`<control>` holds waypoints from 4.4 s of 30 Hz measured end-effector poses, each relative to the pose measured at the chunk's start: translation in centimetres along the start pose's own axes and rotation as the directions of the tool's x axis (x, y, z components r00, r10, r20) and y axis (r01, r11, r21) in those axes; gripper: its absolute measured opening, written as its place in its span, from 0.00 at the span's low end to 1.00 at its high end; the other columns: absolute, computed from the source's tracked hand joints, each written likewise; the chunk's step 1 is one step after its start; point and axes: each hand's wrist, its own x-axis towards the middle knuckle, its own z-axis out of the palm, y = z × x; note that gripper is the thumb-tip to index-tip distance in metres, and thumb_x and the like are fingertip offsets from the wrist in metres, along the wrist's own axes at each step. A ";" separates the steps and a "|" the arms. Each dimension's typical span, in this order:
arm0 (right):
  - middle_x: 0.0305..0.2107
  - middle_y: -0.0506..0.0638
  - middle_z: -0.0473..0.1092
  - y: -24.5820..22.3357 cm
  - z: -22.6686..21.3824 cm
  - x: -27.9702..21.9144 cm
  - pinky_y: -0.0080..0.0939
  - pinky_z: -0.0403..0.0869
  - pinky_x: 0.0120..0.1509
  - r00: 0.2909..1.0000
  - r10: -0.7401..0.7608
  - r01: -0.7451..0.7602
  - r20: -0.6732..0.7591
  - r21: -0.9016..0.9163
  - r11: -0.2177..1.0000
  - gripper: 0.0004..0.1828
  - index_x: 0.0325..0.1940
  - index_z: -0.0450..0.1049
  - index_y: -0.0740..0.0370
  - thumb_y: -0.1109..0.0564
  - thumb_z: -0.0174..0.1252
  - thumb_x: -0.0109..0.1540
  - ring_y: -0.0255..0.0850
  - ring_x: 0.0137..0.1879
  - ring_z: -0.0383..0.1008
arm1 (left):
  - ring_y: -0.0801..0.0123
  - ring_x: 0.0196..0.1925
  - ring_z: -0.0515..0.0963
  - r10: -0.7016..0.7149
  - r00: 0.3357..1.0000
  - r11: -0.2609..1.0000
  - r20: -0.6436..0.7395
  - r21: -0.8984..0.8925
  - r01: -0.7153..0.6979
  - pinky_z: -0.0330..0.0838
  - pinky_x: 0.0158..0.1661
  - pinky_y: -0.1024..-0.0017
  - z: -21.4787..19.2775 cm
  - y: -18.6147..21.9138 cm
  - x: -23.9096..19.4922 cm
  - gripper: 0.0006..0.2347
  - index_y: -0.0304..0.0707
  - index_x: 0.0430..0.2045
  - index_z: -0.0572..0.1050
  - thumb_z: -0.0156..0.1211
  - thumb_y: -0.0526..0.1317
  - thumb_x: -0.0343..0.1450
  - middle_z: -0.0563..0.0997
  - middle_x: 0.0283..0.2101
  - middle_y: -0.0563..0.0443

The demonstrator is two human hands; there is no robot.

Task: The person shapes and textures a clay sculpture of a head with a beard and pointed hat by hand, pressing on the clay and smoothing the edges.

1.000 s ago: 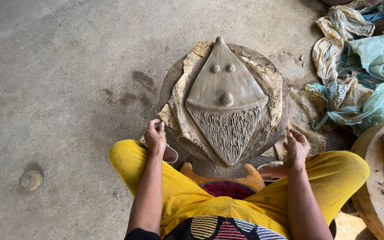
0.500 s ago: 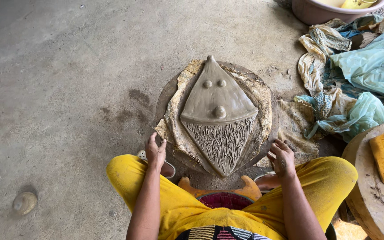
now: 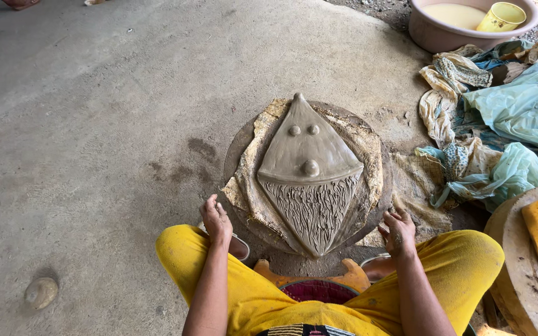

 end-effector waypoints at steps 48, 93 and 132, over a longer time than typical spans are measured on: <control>0.40 0.62 0.77 -5.0 7.9 7.3 0.59 0.62 0.69 0.849 -0.387 0.478 0.359 -0.835 0.273 0.41 0.74 0.63 0.58 0.28 0.29 0.71 0.58 0.61 0.63 | 0.46 0.74 0.57 0.016 0.945 0.452 0.327 0.840 -0.299 0.56 0.69 0.52 2.3 7.4 -3.9 0.45 0.38 0.72 0.48 0.69 0.55 0.65 0.54 0.74 0.33; 0.76 0.56 0.44 -9.3 8.9 -0.9 0.65 0.40 0.80 0.542 -0.116 0.662 0.832 -0.508 -0.552 0.57 0.80 0.41 0.50 0.27 0.58 0.56 0.54 0.79 0.39 | 0.55 0.71 0.61 -0.804 0.495 0.534 0.329 0.037 0.844 0.68 0.56 0.57 1.2 0.6 -19.0 0.50 0.46 0.74 0.28 0.67 0.42 0.68 0.61 0.73 0.41; 0.74 0.62 0.50 -4.5 13.3 -1.9 0.73 0.40 0.80 -0.012 -0.126 0.880 0.992 -0.049 -0.473 0.43 0.75 0.54 0.57 0.46 0.61 0.60 0.54 0.79 0.46 | 0.51 0.80 0.40 -0.534 0.822 0.845 0.199 0.150 0.513 0.41 0.73 0.49 2.1 7.4 -13.3 0.50 0.52 0.74 0.27 0.65 0.44 0.65 0.30 0.78 0.38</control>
